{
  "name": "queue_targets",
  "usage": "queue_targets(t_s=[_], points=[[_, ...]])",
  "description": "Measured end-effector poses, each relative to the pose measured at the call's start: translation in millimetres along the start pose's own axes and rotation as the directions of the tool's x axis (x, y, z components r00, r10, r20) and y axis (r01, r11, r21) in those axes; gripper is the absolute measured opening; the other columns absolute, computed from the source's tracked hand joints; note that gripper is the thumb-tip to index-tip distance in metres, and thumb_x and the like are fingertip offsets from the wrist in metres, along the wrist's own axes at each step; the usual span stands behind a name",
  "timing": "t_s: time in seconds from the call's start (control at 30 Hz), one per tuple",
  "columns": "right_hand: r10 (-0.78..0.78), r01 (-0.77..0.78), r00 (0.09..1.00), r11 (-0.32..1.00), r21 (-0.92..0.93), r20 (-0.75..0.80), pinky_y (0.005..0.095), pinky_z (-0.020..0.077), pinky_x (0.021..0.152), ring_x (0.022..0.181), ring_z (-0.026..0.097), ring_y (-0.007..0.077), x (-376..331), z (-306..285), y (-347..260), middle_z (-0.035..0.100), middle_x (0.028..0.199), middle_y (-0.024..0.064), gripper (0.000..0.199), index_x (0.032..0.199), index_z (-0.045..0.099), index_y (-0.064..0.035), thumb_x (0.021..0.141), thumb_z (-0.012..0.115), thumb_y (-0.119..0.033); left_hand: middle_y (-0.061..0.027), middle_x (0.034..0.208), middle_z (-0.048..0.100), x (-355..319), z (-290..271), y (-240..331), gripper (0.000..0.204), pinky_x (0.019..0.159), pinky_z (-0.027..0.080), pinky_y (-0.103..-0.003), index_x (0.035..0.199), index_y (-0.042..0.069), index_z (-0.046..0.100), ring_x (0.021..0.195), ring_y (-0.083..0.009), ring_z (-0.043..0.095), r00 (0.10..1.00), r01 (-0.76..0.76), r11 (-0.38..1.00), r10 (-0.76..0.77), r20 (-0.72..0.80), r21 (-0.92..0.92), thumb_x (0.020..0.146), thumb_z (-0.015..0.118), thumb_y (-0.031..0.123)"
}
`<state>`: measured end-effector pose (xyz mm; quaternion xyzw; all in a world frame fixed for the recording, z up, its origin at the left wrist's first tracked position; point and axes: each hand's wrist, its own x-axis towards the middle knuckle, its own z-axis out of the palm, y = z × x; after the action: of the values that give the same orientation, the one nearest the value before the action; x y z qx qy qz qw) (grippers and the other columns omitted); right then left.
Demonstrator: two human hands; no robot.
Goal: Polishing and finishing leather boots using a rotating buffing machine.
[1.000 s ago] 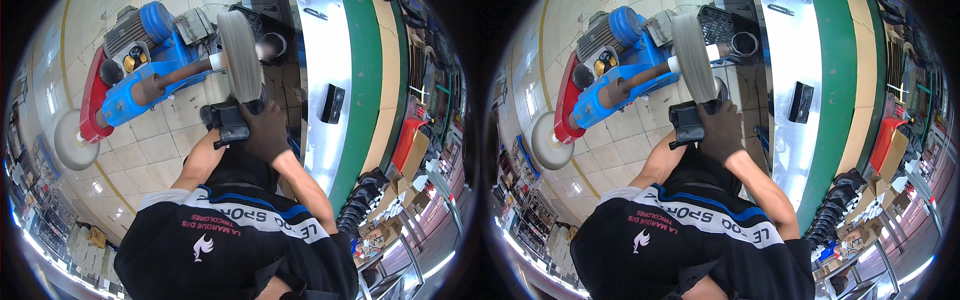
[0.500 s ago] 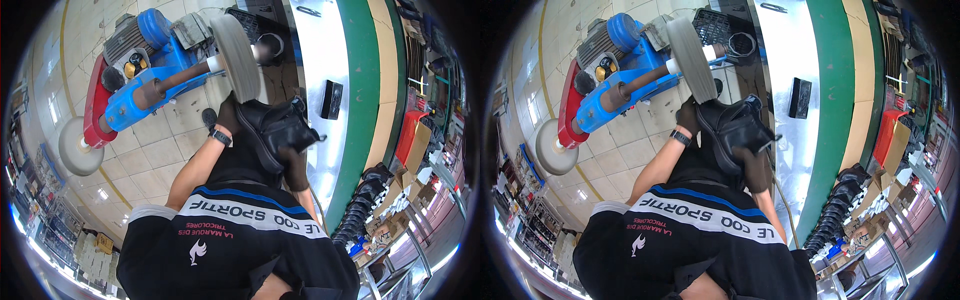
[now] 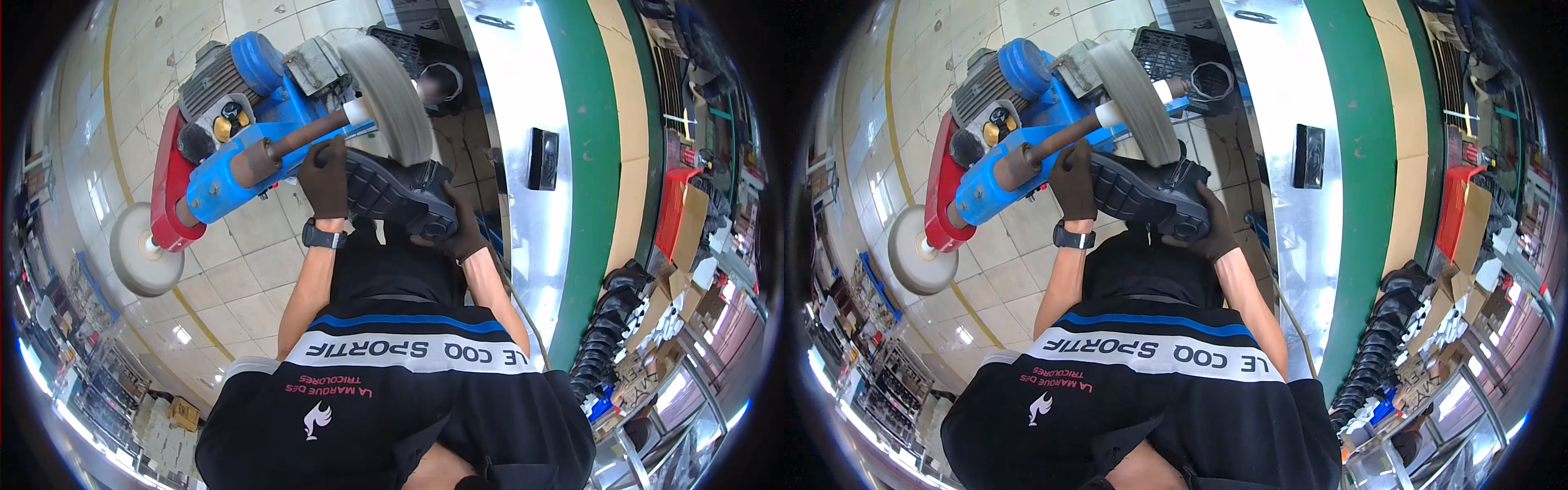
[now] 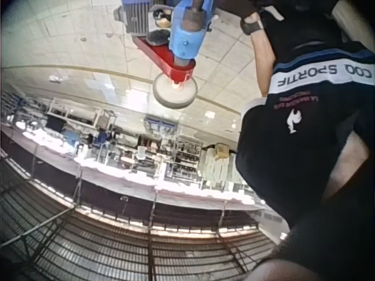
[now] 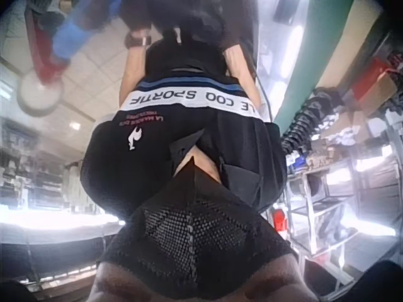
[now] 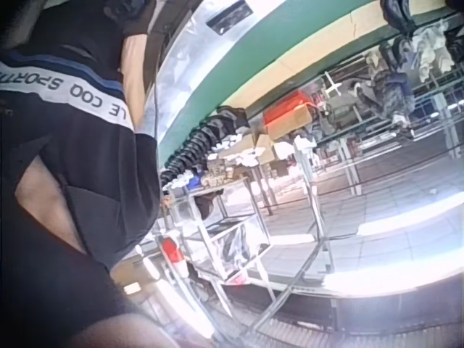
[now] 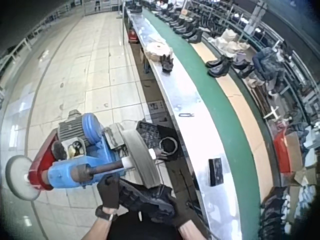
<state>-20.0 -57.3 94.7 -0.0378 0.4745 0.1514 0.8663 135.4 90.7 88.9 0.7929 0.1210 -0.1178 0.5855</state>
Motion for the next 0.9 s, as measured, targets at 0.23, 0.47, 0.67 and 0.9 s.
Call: queue_targets(t_s=[0.23,0.47,0.67,0.9], points=[[-0.205,0.206,0.974,0.979,0.004,0.100,0.0493,0.0437,0.085,0.102,0.053,0.0239,27.9,-24.2,44.9,0.053,0.117,0.0070,0.051,0.126,0.035,-0.0104,0.083,0.056,-0.028,-0.0114,0.061,0.061,6.7,43.6,71.8,0.025,0.054,0.047,-0.028,0.073,0.001,0.062,0.059,-0.0202,0.062,0.809,-0.544,0.836,0.497,0.315,0.078,0.071,0.070,0.025],[-0.542,0.577,0.712,0.091,-0.811,0.446,0.0333,0.0465,0.083,0.098,0.054,0.0197,29.0,-2.7,44.2,0.053,0.111,0.0034,0.070,0.120,0.039,-0.0120,0.063,0.074,-0.029,-0.0143,0.074,0.063,-4.0,98.4,106.2,0.037,0.057,0.049,-0.034,0.076,0.005,0.064,0.063,-0.0282,0.062,0.478,-0.808,0.573,0.502,0.721,0.136,0.069,0.066,0.041],[-0.426,0.274,0.411,-0.785,-0.555,0.806,0.0368,0.0410,0.091,0.108,0.051,0.0229,14.1,15.5,43.6,0.054,0.114,0.0045,0.039,0.105,0.057,-0.0184,0.074,0.063,-0.040,-0.0149,0.068,0.059,-51.9,93.0,115.1,0.032,0.059,0.048,-0.040,0.071,0.004,0.063,0.066,-0.0292,0.059,-0.002,-0.876,0.446,0.378,0.926,-0.184,0.068,0.058,0.036],[-0.123,0.139,0.987,0.977,0.161,-0.106,0.0278,0.0496,0.075,0.080,0.062,0.0211,-51.2,24.1,48.0,0.062,0.095,0.0118,0.035,0.107,0.055,-0.0019,0.079,0.057,-0.023,-0.0104,0.080,0.057,-93.6,6.4,55.1,0.019,0.078,0.044,-0.039,0.081,0.002,0.058,0.077,-0.0242,0.056,-0.679,-0.466,0.127,0.582,0.446,-0.875,0.076,0.059,0.020]])
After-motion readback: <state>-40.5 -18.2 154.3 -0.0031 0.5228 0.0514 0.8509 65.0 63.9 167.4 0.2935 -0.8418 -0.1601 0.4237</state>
